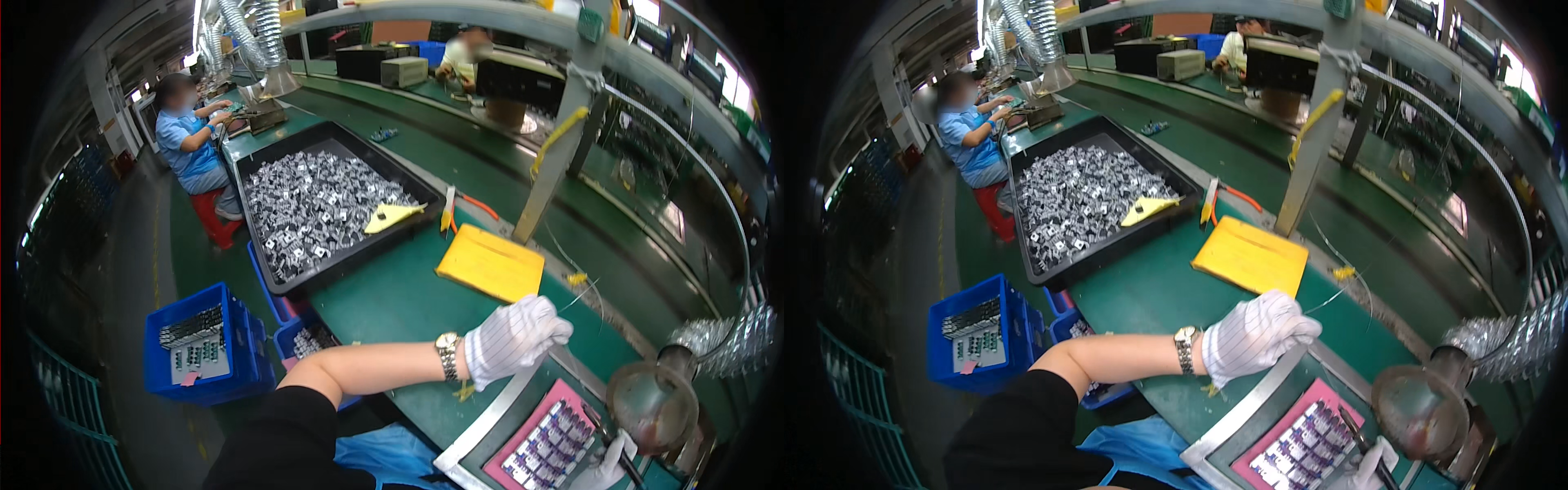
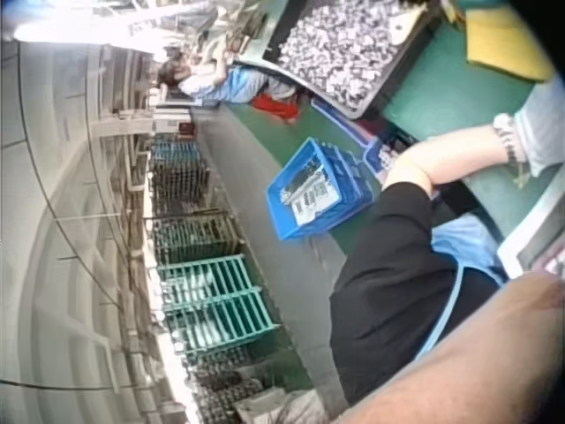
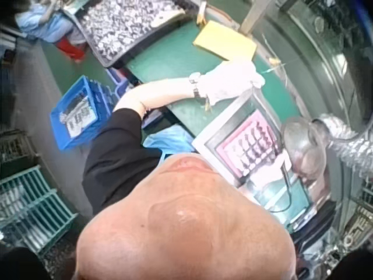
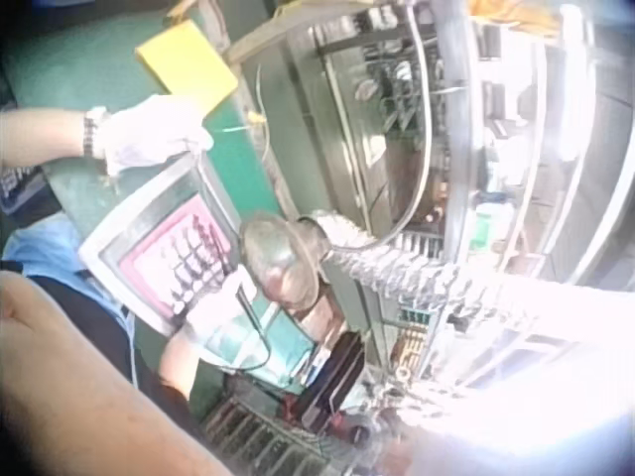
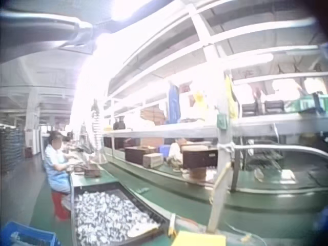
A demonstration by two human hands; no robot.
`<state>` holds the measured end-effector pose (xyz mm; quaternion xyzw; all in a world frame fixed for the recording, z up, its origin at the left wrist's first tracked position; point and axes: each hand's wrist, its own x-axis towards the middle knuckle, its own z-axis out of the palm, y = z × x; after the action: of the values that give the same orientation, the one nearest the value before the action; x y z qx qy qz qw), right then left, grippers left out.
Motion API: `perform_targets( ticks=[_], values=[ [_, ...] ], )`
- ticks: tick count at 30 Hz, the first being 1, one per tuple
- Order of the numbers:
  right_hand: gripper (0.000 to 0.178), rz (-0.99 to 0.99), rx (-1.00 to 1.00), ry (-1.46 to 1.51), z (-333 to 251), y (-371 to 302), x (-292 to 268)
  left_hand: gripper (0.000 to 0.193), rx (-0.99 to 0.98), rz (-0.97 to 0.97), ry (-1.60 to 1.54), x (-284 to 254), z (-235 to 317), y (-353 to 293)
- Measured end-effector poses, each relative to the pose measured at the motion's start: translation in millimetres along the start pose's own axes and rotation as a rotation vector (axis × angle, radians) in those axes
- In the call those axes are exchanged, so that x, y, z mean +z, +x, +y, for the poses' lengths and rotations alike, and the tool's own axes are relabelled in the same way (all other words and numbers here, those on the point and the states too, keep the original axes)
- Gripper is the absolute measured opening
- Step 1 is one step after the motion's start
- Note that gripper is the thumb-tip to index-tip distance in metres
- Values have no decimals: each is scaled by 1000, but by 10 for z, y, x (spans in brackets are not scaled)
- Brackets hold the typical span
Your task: The person solders electronic components onto printed circuit boards using a soldering iron and solder wire.
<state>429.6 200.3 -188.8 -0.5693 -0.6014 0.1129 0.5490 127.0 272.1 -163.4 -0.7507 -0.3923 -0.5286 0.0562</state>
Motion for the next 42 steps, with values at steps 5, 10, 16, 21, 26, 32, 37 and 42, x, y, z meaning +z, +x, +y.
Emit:
perform_targets(
  ticks=[5, 10, 16, 21, 26, 32, 37, 42],
  values=[
    [22, 156, 445, 320, -420, 160, 119, 10, -165, -14, -232, 123, -147, -241],
    [23, 168, 432, 207, -431, 175, 161, 9, -193, -58, -321, 190, -137, -342],
    [29, 58, 66, -94, -450, 28, 256, 11, -157, 3, -331, 183, -85, -327],
    [36, -8, 220, 105, -450, -115, 448, 11, -123, -70, -345, 147, 37, -346],
    [40, -102, -401, 410, 781, -170, 451, 14, -86, -37, -331, 202, 92, -360],
    [35, -292, 115, 105, -348, -215, 499, 14, -94, -59, -344, 183, 51, -406],
    [35, -315, 291, 294, -427, -202, 415, 11, -117, -128, -322, 154, 110, -390],
    [35, -332, 306, 260, -427, -191, 383, 18, -43, -134, -214, 140, 34, -417]
  ],
)
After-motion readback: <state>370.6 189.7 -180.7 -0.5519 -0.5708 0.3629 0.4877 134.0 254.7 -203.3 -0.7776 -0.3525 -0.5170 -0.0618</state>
